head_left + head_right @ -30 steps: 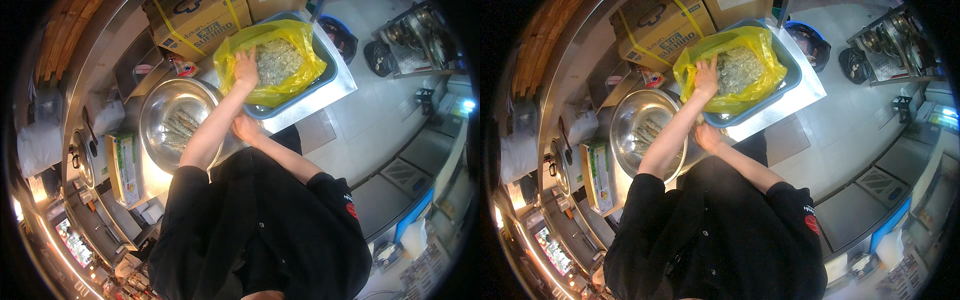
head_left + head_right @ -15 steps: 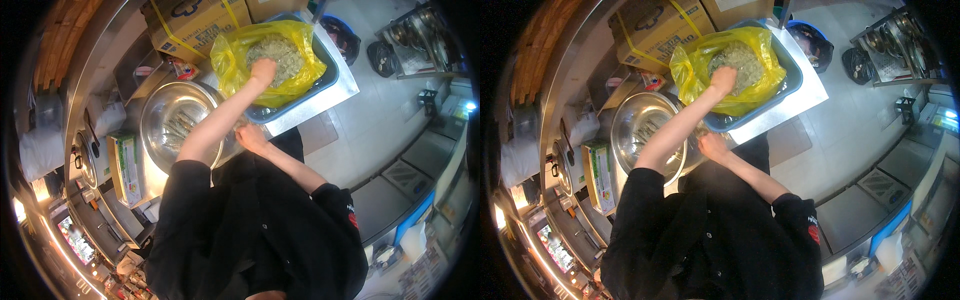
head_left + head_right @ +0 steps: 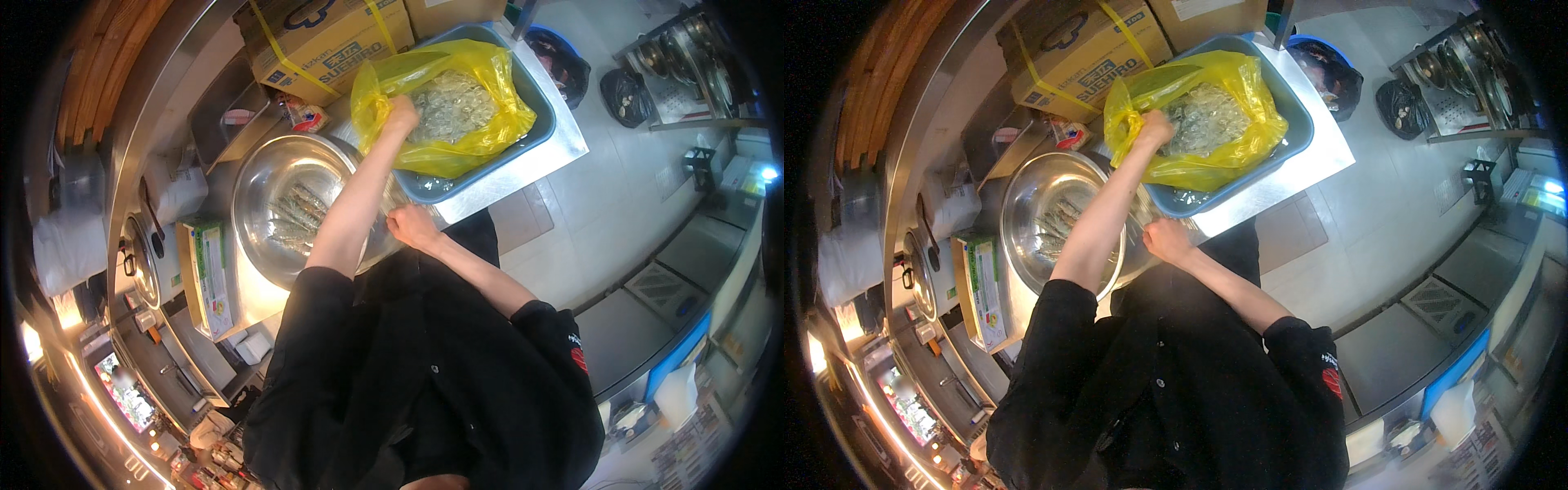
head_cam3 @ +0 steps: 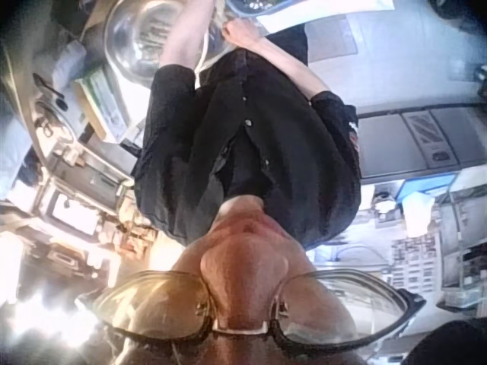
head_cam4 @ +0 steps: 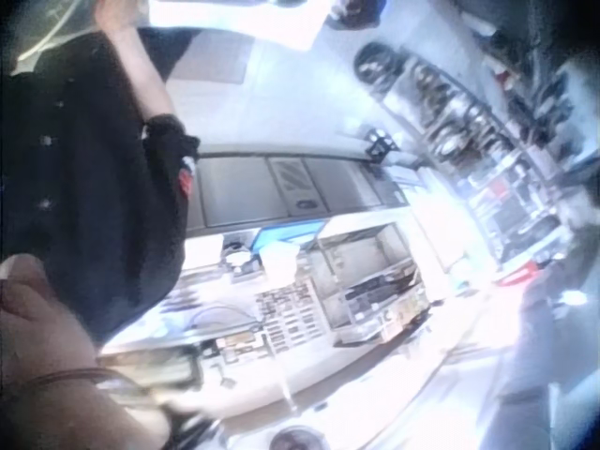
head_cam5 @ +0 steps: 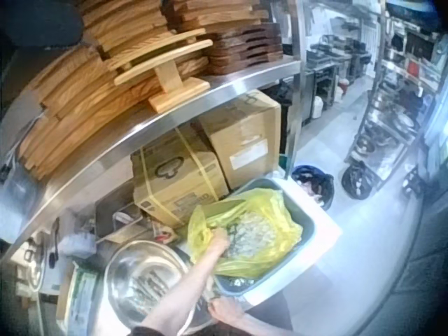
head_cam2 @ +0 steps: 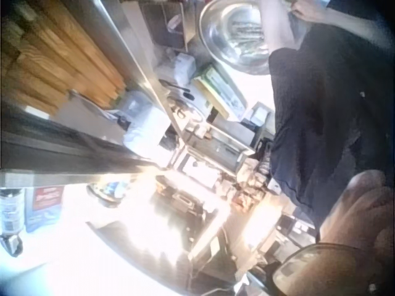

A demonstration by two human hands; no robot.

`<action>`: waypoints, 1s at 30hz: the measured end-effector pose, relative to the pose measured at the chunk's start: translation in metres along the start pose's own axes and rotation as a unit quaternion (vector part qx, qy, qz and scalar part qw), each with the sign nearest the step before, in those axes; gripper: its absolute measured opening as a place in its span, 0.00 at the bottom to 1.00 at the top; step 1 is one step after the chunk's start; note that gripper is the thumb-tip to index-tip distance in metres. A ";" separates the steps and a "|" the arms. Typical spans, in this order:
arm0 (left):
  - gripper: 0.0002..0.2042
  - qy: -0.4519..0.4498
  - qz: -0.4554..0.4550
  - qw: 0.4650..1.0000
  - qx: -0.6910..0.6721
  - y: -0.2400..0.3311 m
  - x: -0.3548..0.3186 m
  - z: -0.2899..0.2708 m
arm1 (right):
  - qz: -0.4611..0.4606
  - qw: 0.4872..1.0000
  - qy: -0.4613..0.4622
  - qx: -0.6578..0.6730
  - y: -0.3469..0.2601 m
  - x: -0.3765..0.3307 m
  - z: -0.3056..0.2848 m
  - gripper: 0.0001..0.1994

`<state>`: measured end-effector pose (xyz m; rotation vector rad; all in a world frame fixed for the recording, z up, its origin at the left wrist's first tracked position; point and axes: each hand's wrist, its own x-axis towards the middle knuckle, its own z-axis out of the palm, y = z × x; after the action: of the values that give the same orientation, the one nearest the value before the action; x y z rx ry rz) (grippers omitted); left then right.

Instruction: The person repeatedly picks up shrimp from a metal bowl, threads each one onto a wooden skewer, and places the finished skewer into a yellow plastic bag. The process is repeated continuously throughout the clip.

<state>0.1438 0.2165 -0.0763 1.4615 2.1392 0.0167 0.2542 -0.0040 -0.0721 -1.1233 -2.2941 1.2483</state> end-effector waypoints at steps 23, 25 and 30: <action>0.19 0.033 0.548 0.817 0.175 0.026 -0.064 -0.008 | 0.143 0.987 0.000 0.069 -0.008 -0.072 -0.116 0.11; 0.16 0.057 0.604 0.767 0.210 0.023 -0.053 -0.003 | 0.146 0.987 0.007 0.060 -0.009 -0.075 -0.121 0.11; 0.12 0.060 0.610 0.749 0.250 0.019 -0.047 -0.012 | 0.124 0.988 -0.034 0.089 -0.006 -0.092 -0.124 0.13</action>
<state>0.1671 0.1867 -0.0402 2.9833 0.8765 0.0145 0.3828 -0.0030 0.0137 -1.3510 -2.0865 1.5717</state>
